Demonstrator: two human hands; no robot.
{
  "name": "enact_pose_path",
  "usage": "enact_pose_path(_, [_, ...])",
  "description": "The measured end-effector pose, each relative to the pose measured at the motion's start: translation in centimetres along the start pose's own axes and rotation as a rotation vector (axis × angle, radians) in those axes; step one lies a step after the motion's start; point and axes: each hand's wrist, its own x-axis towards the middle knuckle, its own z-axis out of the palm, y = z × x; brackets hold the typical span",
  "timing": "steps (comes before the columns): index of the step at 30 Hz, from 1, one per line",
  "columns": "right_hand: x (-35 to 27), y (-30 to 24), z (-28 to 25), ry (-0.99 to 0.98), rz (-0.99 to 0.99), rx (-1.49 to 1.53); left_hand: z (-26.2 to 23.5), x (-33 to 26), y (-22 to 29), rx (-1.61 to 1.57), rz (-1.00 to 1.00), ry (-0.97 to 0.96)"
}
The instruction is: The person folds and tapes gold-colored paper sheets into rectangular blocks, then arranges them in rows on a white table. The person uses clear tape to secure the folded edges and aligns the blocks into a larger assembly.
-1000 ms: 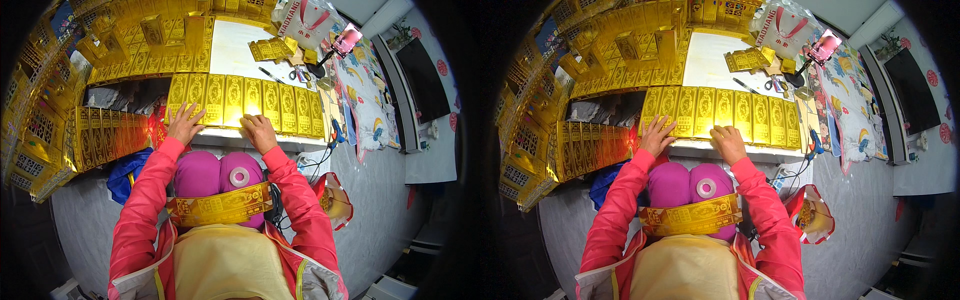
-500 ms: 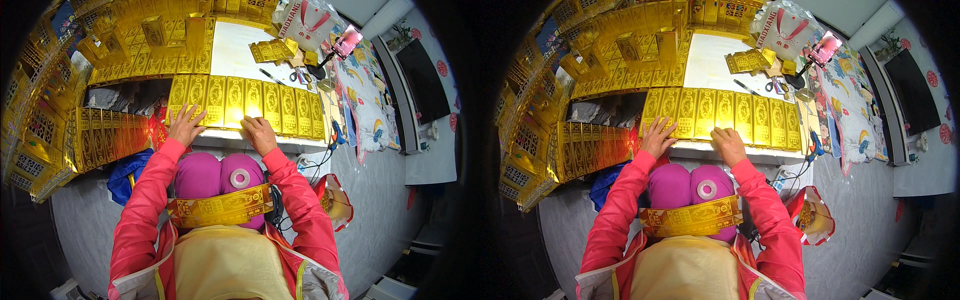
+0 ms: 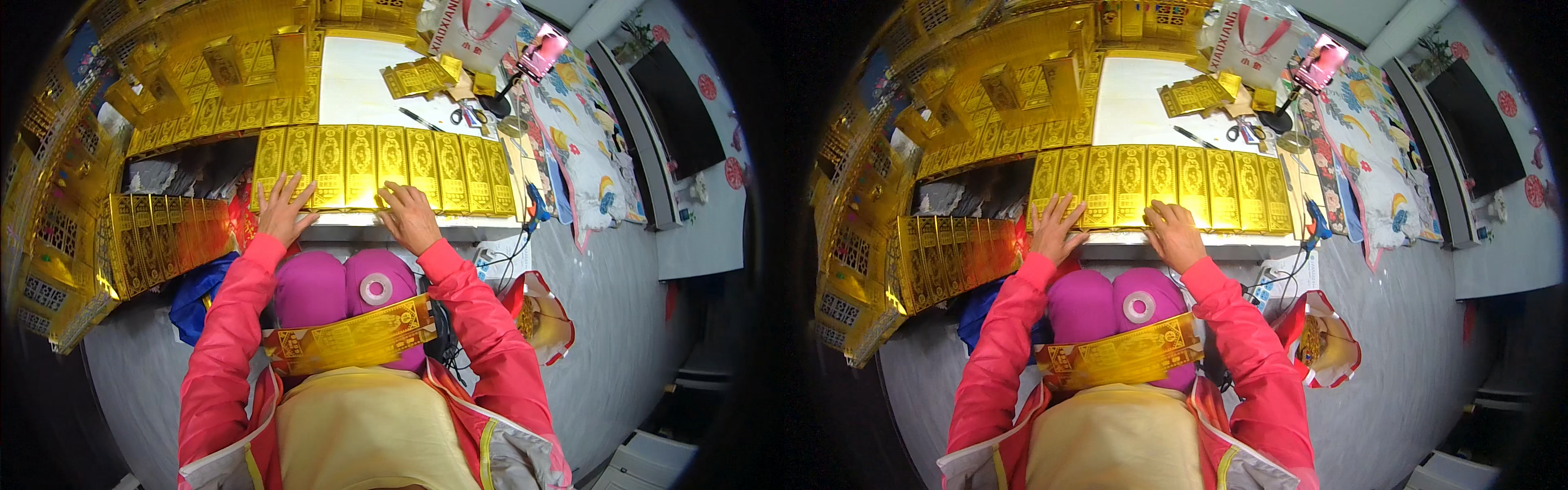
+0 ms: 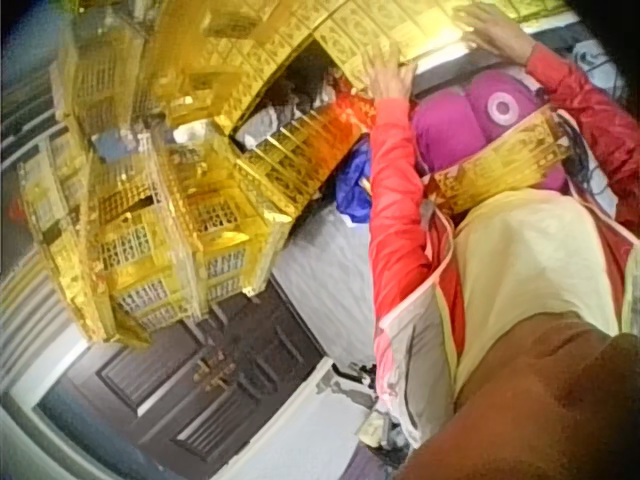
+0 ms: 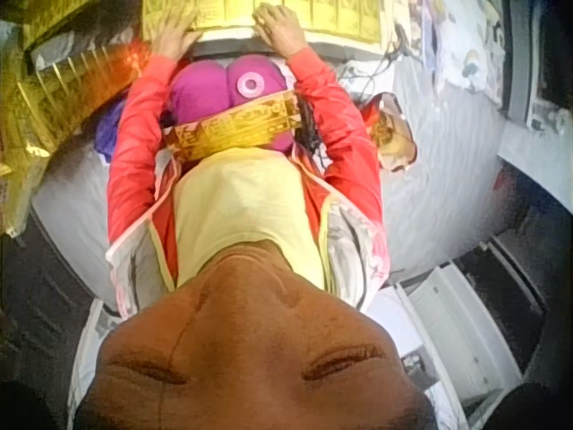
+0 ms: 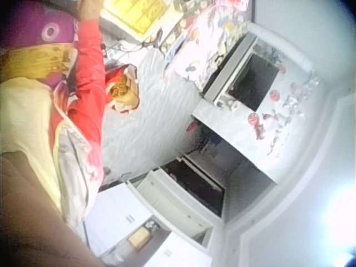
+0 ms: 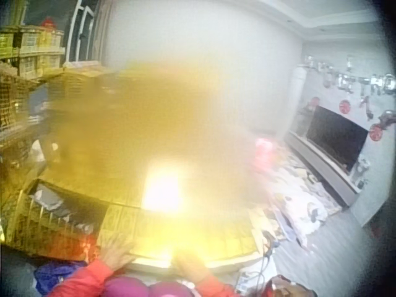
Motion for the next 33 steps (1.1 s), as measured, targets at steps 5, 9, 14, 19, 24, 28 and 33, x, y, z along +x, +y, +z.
enact_pose_path(5, [-3.4,3.6,-4.4,0.155,0.22,-0.035,-1.8,1.6,2.4,-0.099,0.134,0.072])
enact_pose_path(9, [-7.0,8.6,-8.0,0.2,0.349,-0.157,-2.3,4.4,6.0,-0.199,0.281,0.01])
enact_pose_path(14, [-10.3,12.7,-9.5,0.129,0.46,-0.227,-0.6,7.2,10.9,-0.36,0.426,-0.052])
enact_pose_path(19, [-12.2,14.6,-9.7,0.087,0.501,-0.201,1.5,8.5,13.7,-0.336,0.447,-0.099])
enact_pose_path(24, [-13.0,15.6,-9.7,0.037,0.558,-0.098,2.5,8.8,14.4,-0.33,0.412,-0.15])
enact_pose_path(28, [-13.0,15.8,-9.9,-0.009,0.546,-0.043,2.8,8.6,14.5,-0.32,0.4,-0.162])
enact_pose_path(33, [-11.9,15.3,-10.9,-0.012,0.429,-0.193,3.3,8.5,14.4,-0.31,0.388,-0.157])
